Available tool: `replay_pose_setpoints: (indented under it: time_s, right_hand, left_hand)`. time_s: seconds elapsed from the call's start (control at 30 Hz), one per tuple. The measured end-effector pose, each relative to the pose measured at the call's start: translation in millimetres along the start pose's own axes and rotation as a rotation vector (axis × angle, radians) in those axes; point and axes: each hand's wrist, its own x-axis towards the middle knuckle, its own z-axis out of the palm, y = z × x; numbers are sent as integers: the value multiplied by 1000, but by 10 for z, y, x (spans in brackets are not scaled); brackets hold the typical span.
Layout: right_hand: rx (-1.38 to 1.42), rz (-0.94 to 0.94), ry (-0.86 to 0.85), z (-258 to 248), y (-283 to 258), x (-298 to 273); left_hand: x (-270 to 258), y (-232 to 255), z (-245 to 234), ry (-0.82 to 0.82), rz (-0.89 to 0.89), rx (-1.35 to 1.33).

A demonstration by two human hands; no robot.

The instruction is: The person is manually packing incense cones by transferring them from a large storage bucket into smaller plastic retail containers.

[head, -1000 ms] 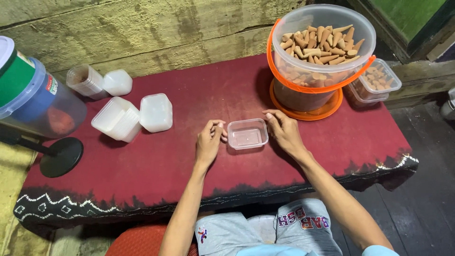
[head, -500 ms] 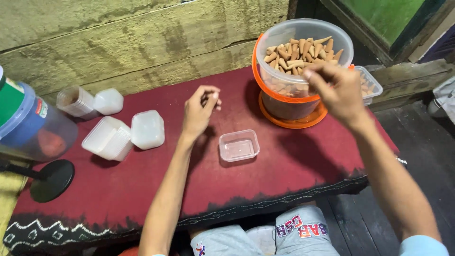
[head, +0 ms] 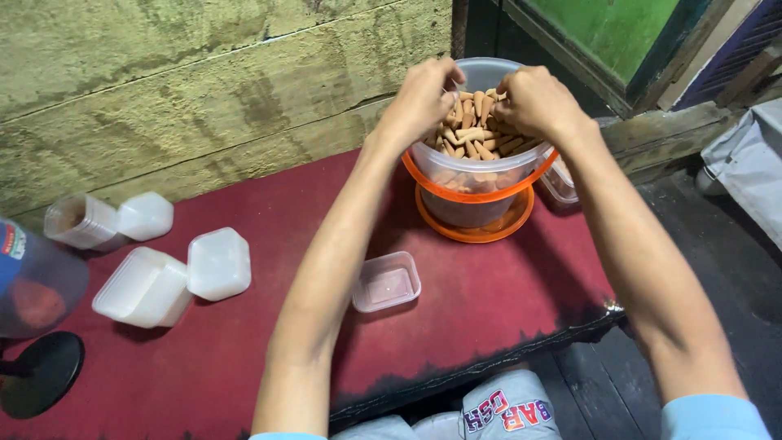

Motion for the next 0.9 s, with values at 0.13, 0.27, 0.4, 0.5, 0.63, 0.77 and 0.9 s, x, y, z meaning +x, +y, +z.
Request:
replay_pose_setpoints:
  time_s: [0.13, 0.27, 0.4, 0.5, 0.63, 0.77, 0.9]
  right_hand:
    - [-144, 9, -3, 106, 51, 14]
    - [-58, 7, -3, 24, 9, -23]
    - [88, -127, 129, 95, 132, -43]
    - [103, -176, 215, 160, 193, -18]
    - [180, -210, 284, 122, 146, -52]
    - [255, -207, 375, 99, 131, -95]
    - [325, -142, 336, 34, 44, -150]
  left_hand:
    - [245, -199, 201, -120, 36, 270]
    - [267, -248, 315, -139, -4, 561]
    - [227, -270, 330, -105, -9, 572]
    - [263, -349, 400, -57, 30, 600]
    - [235, -317, 338, -62, 9, 557]
    - [183, -273, 317, -8, 46, 415]
    - [228, -386, 331, 84, 42, 248]
